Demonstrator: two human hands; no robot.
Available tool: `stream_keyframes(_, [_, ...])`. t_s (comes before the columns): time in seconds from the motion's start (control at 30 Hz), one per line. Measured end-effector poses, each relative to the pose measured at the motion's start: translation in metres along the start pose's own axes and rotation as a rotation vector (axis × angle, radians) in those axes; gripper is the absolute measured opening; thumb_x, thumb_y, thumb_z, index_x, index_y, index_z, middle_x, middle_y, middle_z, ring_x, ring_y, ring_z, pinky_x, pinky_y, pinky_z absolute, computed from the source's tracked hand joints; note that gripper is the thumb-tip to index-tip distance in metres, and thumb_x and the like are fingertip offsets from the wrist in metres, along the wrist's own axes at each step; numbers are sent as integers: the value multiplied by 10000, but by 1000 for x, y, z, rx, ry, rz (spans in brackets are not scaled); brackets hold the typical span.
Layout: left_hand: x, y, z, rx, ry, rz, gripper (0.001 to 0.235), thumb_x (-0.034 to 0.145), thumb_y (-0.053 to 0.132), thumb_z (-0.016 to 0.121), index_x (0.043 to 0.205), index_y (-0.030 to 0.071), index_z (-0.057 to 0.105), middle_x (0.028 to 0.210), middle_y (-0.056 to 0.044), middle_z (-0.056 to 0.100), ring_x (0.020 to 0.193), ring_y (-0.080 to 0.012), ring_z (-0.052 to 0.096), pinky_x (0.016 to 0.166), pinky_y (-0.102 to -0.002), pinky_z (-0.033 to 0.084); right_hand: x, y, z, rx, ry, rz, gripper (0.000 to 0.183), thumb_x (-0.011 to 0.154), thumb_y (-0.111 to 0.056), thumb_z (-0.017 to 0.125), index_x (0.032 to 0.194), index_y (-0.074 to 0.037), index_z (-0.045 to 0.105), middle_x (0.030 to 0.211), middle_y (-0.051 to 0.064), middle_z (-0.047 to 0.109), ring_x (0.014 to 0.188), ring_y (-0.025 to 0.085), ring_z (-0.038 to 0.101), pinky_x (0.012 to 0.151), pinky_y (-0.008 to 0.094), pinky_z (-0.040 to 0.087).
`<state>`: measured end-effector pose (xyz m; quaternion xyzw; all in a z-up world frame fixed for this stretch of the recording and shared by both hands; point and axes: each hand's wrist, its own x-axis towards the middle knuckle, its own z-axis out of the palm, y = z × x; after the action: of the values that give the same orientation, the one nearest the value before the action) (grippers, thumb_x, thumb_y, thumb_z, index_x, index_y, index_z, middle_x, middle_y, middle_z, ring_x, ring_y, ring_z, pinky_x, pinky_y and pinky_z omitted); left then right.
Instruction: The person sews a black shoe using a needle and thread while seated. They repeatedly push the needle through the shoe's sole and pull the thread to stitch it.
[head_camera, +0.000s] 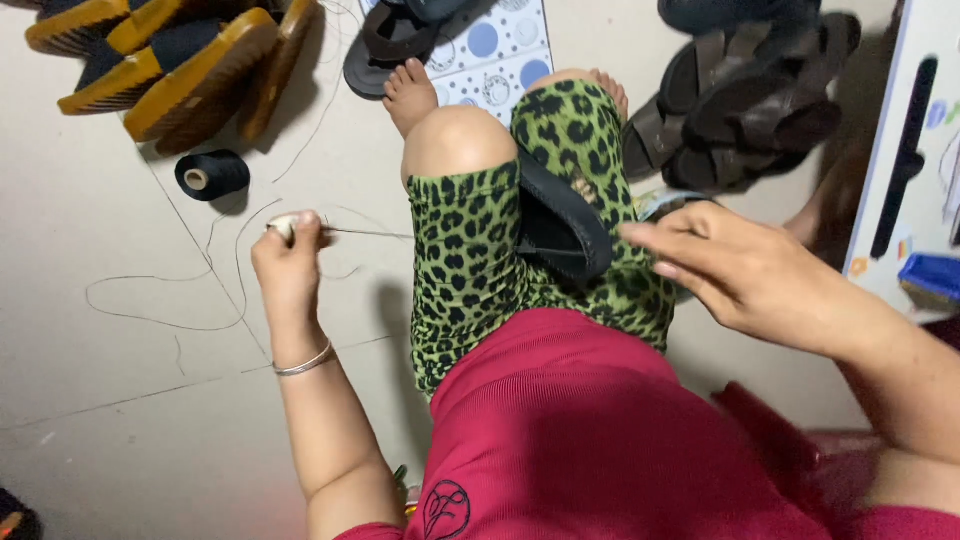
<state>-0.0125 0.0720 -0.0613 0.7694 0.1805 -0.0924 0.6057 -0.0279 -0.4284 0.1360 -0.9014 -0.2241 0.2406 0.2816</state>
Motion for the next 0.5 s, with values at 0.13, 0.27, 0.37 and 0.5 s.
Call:
stream_keyframes(0.13, [-8,34,36,984,281,536,142,917,70,733,961,-54,679,1117,-224,597,1006,-423,535,919,-521,436,0,8,13,-202,-79,-17,567,964,-221,632,1481,-425,520,1049,-14,660,854,205,682,520,417,554])
stream_keyframes(0.27, [-48,111,120,360,137,561,449,960,200,775,1276,0,526,1245,-153,569,1193,-336,557,1121,-435,428,6,10,11,-243,-124,-5,557,962,-215,617,1466,-440,543,1035,-37,662,807,213,679,522,419,539])
stream_keyframes(0.37, [-72,129,163,395,-212,732,578,872,431,835,1248,22,676,1374,-146,630,1386,-400,519,1240,-641,214,12,8,8,-238,-157,36,530,959,-236,610,1438,-458,569,1005,-53,665,774,216,683,526,432,555])
stream_keyframes(0.5, [-80,137,188,581,-333,1016,850,939,641,670,1346,-103,603,1426,-297,565,1414,-471,451,1235,-616,226,16,4,3,-262,-238,70,547,936,-222,612,1430,-456,583,912,-35,639,699,240,664,476,445,545])
